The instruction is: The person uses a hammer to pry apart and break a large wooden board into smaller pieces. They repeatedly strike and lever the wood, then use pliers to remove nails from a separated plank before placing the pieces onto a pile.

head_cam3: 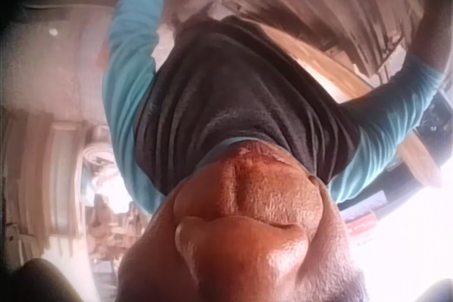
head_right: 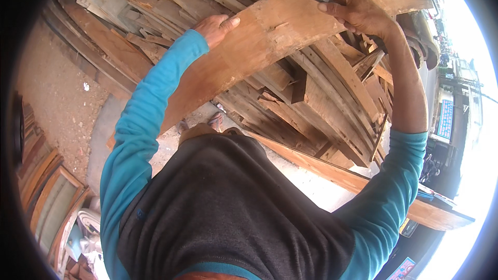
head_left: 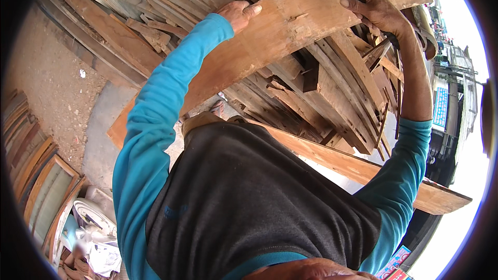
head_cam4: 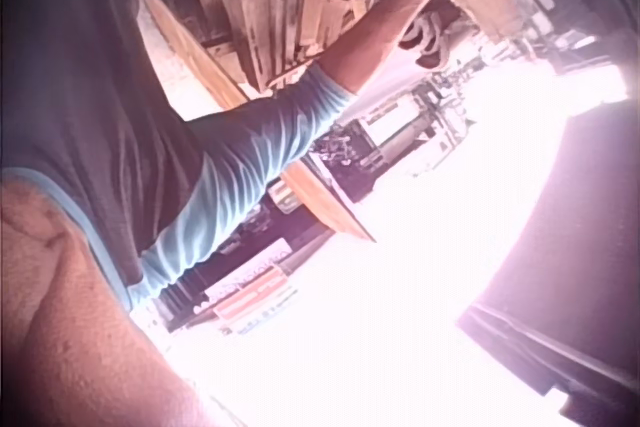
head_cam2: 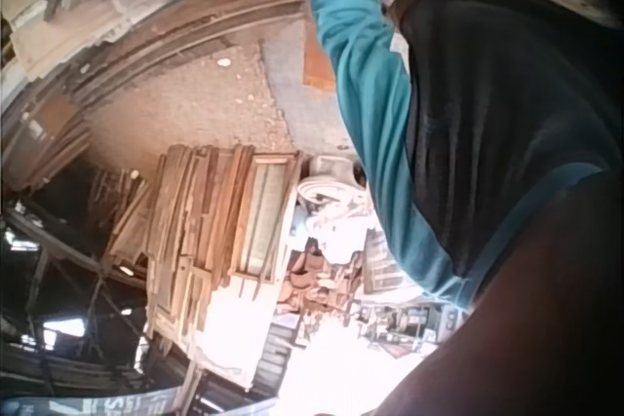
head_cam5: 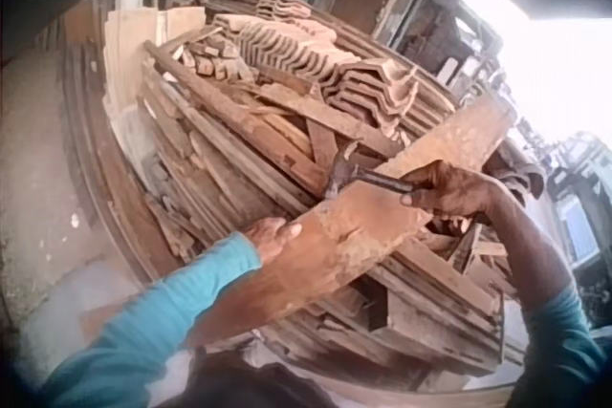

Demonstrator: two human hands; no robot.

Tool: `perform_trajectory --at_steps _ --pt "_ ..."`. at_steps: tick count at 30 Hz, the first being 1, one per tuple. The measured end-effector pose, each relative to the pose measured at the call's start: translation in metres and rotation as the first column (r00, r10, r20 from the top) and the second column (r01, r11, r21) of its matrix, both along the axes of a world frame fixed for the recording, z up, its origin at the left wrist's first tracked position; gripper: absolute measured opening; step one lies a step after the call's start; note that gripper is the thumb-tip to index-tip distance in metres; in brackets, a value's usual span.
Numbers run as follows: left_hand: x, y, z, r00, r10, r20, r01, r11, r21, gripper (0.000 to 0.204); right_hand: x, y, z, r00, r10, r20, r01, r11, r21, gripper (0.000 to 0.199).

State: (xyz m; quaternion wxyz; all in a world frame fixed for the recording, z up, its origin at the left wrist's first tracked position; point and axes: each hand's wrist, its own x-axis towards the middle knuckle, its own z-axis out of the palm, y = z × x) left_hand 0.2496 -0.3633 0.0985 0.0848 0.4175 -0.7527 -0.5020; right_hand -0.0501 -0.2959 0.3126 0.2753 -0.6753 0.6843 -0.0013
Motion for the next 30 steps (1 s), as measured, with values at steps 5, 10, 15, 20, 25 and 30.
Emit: perform_trajectory --at_steps 5,10,15,20,25,30 --pt "-0.003 0.003 -0.003 0.999 0.041 -0.011 -0.042 0.998 -0.054 0.089 0.007 0.011 -0.01 0.978 -0.07 -0.198 0.03 0.98 -0.197 0.057" --pt "-0.002 0.008 -0.001 0.999 0.036 -0.022 -0.038 0.998 -0.052 0.091 0.014 0.022 -0.002 0.979 -0.015 -0.201 -0.018 0.987 -0.162 0.057" --pt "-0.004 0.005 -0.013 0.997 0.072 -0.012 -0.073 0.993 -0.09 0.09 0.031 0.027 0.004 0.968 0.047 -0.247 -0.056 0.998 -0.029 0.056" --pt "-0.002 0.005 0.001 1.0 -0.018 0.008 0.017 0.999 0.031 0.088 0.028 0.038 -0.001 0.95 -0.009 -0.311 -0.061 0.975 -0.214 0.049" --pt "-0.002 0.006 -0.017 0.998 0.06 0.019 -0.059 0.997 -0.045 0.087 0.058 0.068 -0.007 0.956 -0.039 -0.292 -0.045 0.961 -0.273 0.034" --pt "-0.008 0.013 -0.014 0.996 0.088 0.0 -0.088 0.993 -0.076 0.088 0.079 0.113 -0.043 0.989 -0.068 -0.131 0.006 0.904 -0.427 0.028"
